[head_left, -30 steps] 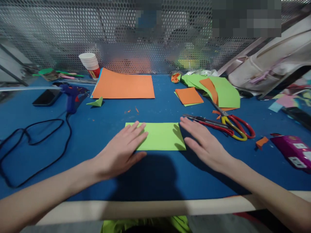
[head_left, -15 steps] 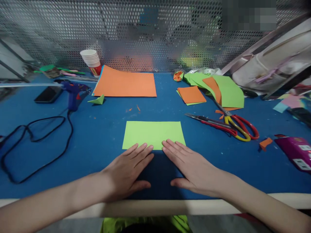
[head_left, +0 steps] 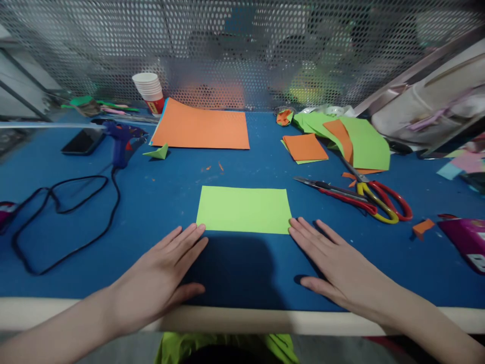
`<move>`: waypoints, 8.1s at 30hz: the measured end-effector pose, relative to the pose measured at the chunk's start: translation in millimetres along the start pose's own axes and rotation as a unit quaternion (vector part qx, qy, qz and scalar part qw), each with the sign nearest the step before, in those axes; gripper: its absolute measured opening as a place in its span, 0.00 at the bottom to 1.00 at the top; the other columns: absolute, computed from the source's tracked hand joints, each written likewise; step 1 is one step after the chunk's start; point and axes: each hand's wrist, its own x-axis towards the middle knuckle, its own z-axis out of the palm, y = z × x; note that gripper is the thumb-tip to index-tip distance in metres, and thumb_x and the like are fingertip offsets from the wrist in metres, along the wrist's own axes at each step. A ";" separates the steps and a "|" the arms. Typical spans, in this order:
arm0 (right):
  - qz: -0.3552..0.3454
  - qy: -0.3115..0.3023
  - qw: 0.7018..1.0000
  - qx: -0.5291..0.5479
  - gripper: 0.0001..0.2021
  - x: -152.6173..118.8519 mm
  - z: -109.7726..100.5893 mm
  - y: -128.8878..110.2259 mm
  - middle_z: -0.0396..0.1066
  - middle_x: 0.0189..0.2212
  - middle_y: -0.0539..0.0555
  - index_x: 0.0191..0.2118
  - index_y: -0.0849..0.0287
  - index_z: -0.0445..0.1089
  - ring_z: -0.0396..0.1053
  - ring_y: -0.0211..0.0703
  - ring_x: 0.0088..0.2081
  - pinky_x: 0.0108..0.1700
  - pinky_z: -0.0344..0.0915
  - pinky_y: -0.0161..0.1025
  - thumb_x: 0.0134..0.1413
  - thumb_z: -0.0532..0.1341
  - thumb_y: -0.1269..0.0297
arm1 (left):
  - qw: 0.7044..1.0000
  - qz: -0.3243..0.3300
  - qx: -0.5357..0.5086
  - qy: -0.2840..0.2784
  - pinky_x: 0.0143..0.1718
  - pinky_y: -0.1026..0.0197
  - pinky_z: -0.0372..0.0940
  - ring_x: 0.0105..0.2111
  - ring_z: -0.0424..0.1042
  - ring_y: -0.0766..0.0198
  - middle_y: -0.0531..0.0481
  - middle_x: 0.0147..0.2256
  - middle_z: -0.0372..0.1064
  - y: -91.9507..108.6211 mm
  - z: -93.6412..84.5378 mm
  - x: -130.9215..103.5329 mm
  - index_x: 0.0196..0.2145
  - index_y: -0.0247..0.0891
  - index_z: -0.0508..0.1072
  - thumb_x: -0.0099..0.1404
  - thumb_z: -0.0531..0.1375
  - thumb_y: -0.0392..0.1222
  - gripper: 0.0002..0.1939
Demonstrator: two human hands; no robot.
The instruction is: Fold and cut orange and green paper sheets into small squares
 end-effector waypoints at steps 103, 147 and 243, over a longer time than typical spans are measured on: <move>0.317 0.190 0.740 0.562 0.18 101.7 -25.4 16.5 0.64 0.19 0.46 0.22 0.58 0.68 0.56 0.35 0.24 0.29 0.54 0.37 0.36 0.70 0.48 | 0.822 -0.330 -0.394 0.247 0.36 0.59 0.66 0.34 0.70 0.58 0.49 0.36 0.73 -44.0 -23.0 82.9 0.43 0.41 0.76 0.56 0.61 0.56 0.22; 0.252 0.111 0.961 -0.022 0.19 13.3 -10.4 120.5 0.75 0.45 0.66 0.48 0.61 0.73 0.73 0.63 0.45 0.43 0.70 0.55 0.58 0.52 0.59 | 0.862 -0.272 -0.394 0.163 0.39 0.59 0.69 0.37 0.73 0.53 0.47 0.39 0.77 -41.4 -32.8 74.3 0.29 0.44 0.76 0.52 0.64 0.57 0.14; 0.076 0.073 0.964 0.246 0.17 3.8 -28.3 82.8 0.71 0.51 0.58 0.55 0.50 0.71 0.68 0.52 0.52 0.52 0.68 0.52 0.65 0.54 0.58 | 0.977 0.166 -0.031 -0.127 0.69 0.52 0.29 0.70 0.36 0.63 0.53 0.70 0.41 -35.7 11.0 169.2 0.68 0.44 0.52 0.76 0.39 0.49 0.26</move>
